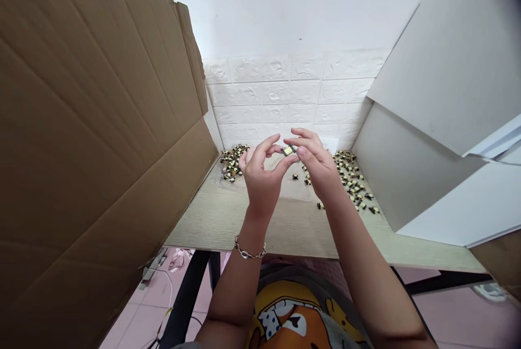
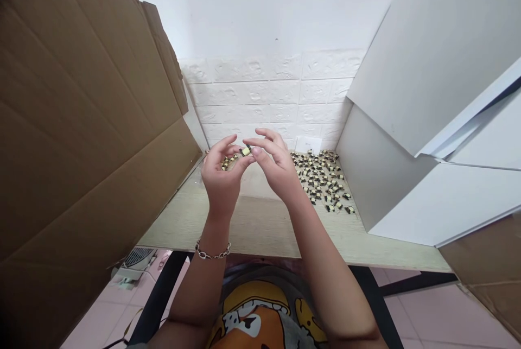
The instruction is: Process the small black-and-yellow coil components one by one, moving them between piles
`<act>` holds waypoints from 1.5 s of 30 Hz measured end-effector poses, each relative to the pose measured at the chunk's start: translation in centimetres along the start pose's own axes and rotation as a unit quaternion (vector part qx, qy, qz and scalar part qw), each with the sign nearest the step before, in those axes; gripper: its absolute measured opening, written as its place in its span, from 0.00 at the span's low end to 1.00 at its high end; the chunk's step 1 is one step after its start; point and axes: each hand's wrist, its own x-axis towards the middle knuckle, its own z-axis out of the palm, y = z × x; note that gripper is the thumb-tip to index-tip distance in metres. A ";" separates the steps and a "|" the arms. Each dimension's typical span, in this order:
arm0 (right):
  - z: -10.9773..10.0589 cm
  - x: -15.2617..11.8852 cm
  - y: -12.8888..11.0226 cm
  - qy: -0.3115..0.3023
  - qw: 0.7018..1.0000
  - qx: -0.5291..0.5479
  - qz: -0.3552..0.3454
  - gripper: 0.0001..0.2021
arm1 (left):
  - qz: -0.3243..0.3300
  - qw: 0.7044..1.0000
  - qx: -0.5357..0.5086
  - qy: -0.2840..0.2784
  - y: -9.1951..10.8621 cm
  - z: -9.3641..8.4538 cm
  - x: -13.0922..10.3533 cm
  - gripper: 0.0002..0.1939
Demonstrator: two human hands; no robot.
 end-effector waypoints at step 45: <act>-0.5 0.1 2.1 -0.072 0.900 0.267 0.338 0.09 | 0.166 0.969 0.045 -0.179 -1.9 -1.0 1.7 0.11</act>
